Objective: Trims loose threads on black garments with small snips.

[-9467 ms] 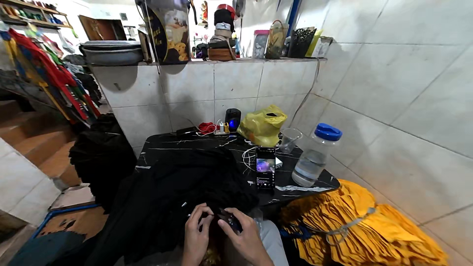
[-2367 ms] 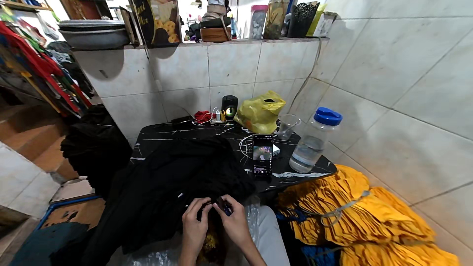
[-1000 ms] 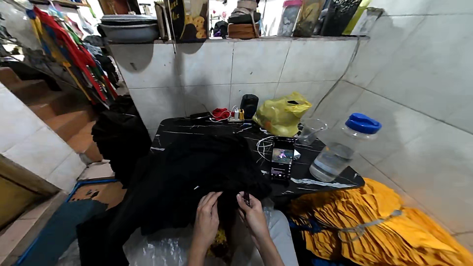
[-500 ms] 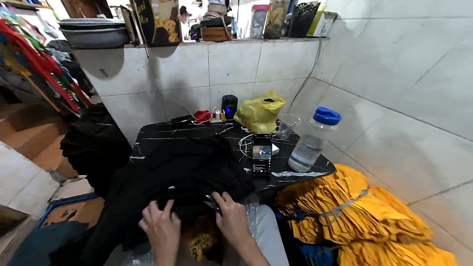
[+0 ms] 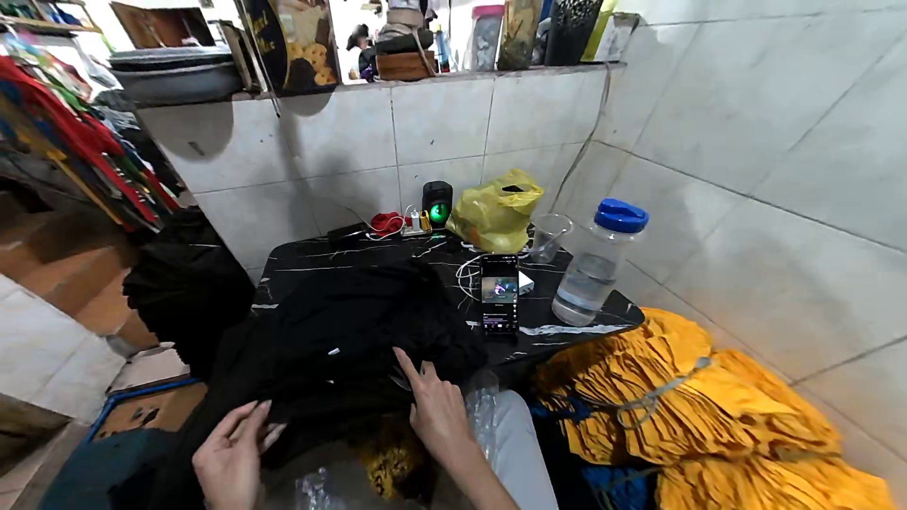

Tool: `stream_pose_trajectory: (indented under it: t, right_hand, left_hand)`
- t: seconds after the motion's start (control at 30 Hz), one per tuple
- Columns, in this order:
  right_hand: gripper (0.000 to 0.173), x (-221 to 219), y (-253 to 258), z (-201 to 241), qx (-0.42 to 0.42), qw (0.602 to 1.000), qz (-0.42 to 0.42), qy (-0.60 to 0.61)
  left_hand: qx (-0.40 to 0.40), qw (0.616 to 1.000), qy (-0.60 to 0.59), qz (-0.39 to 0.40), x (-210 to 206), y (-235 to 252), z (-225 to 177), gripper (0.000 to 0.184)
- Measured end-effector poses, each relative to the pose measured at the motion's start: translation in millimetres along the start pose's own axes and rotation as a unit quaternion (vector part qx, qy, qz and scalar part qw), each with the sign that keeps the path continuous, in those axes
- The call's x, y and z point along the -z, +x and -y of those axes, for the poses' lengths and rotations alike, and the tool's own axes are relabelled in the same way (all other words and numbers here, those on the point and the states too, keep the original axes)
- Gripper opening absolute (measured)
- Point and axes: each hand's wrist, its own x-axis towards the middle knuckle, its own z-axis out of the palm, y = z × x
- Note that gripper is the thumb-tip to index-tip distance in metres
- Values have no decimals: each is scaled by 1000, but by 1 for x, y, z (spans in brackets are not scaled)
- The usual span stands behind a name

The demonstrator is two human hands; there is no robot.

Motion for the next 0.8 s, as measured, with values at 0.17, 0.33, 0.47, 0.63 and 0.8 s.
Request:
stream_pose_trajectory:
  t: [0.17, 0.33, 0.47, 0.63, 0.8]
  right_hand:
    - [101, 1, -7, -6, 13, 1000, 9, -11]
    - [85, 1, 0, -21, 133, 990, -7, 43]
    - [36, -23, 12, -16, 239, 956, -89, 145]
    - [24, -51, 16, 12, 251, 912, -47, 321]
    - [41, -69, 19, 38, 245, 868, -76, 426]
  left_hand:
    - [161, 942, -294, -20, -22, 16, -15, 22]
    - [95, 986, -99, 93, -19, 9, -18, 27]
    - [81, 974, -135, 163, -13, -1, -6, 18]
    - [75, 967, -178, 165, -11, -12, -1, 19]
    - [25, 974, -130, 183, -10, -18, 3, 24]
